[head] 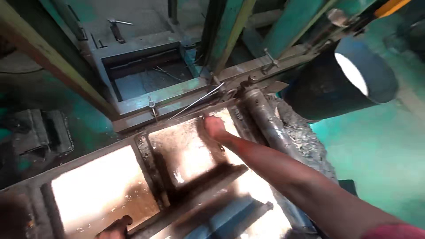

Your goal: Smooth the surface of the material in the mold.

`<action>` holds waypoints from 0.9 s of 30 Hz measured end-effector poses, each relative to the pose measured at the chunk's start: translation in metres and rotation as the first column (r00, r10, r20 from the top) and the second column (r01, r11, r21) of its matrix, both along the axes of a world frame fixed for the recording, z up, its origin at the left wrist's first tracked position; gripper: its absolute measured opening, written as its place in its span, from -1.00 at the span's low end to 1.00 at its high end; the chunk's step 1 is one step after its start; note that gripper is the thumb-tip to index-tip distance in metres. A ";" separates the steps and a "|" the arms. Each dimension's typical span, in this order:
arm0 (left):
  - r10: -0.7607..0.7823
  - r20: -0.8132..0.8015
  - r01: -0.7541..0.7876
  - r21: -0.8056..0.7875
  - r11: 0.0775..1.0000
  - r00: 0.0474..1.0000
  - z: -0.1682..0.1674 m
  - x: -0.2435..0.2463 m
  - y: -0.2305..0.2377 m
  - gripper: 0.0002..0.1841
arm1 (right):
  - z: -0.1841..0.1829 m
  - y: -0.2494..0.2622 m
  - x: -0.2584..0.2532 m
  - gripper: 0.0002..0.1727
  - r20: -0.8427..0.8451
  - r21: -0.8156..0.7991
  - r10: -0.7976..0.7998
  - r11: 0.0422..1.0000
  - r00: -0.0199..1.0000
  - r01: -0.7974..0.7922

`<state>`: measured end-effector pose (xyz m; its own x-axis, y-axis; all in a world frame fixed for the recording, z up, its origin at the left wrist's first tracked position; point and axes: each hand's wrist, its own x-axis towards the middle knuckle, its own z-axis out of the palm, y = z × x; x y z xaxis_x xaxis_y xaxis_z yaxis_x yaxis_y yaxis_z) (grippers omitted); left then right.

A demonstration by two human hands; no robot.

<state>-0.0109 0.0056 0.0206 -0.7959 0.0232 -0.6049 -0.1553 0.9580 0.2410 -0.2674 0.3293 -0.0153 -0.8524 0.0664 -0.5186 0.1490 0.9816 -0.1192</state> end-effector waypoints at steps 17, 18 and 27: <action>0.011 0.005 -0.011 -0.022 1.000 1.000 0.001 -0.002 0.005 -0.27 | -0.068 -0.016 -0.019 -0.56 -0.039 -0.191 -0.617 0.777 0.786 0.600; 0.012 0.011 -0.011 -0.029 1.000 1.000 0.002 -0.002 0.005 -0.27 | -0.071 -0.017 -0.019 -0.57 -0.039 -0.204 -0.621 0.772 0.783 0.602; 0.026 0.043 -0.025 -0.033 0.999 0.999 0.006 -0.005 0.009 -0.26 | -0.085 -0.031 -0.017 -0.54 0.085 -0.229 -0.461 0.854 0.883 0.467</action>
